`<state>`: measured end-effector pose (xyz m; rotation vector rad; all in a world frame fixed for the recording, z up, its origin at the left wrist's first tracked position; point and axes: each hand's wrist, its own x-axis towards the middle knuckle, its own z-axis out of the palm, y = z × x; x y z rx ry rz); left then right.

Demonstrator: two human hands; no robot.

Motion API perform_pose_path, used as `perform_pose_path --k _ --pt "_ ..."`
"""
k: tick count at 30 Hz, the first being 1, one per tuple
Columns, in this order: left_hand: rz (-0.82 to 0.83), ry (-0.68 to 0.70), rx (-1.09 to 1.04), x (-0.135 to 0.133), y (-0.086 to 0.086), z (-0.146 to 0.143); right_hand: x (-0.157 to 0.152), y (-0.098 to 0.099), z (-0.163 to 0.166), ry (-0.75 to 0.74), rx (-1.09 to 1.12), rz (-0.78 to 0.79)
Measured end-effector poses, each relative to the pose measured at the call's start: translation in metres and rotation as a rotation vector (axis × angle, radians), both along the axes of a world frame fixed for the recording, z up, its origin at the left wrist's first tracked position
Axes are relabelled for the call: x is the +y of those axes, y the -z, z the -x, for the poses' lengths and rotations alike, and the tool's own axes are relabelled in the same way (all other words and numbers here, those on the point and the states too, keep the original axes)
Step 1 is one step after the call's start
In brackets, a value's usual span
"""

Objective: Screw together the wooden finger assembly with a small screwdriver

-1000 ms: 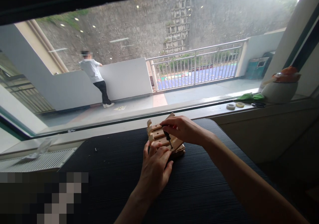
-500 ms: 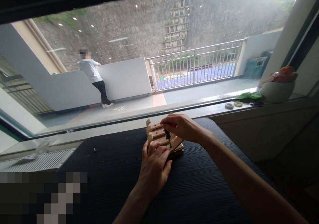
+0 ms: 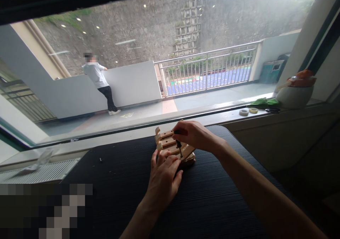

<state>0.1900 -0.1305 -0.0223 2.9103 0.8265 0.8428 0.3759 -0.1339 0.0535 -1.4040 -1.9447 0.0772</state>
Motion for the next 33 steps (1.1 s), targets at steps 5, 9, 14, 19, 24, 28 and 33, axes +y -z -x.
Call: perform_pose_path --k 5,9,14,19,24,28,33 --pt "-0.013 0.002 -0.001 -0.0005 -0.0015 -0.0001 -0.003 -0.003 0.003 -0.033 0.004 0.007" --pt "-0.017 0.006 -0.006 0.0007 -0.0012 0.0002 -0.0044 -0.0044 0.0032 -0.044 -0.003 0.008" --pt "-0.031 0.006 -0.012 0.0018 0.0007 0.0006 -0.0017 -0.0023 0.0035 -0.006 -0.002 -0.008" --pt "-0.03 0.003 -0.006 0.0015 0.001 0.0 0.0009 0.0017 0.0028 0.021 0.026 -0.009" --pt "-0.009 0.008 -0.005 0.0008 -0.0004 -0.0009 -0.0009 0.0003 -0.0003 -0.041 0.017 -0.024" --pt "0.0 0.004 -0.004 0.0001 -0.0009 0.0 -0.0043 -0.0037 0.0002 -0.09 -0.011 0.014" --pt "-0.003 0.008 -0.005 -0.0002 0.0001 0.0014 -0.0037 -0.004 -0.0008 -0.046 -0.021 -0.017"
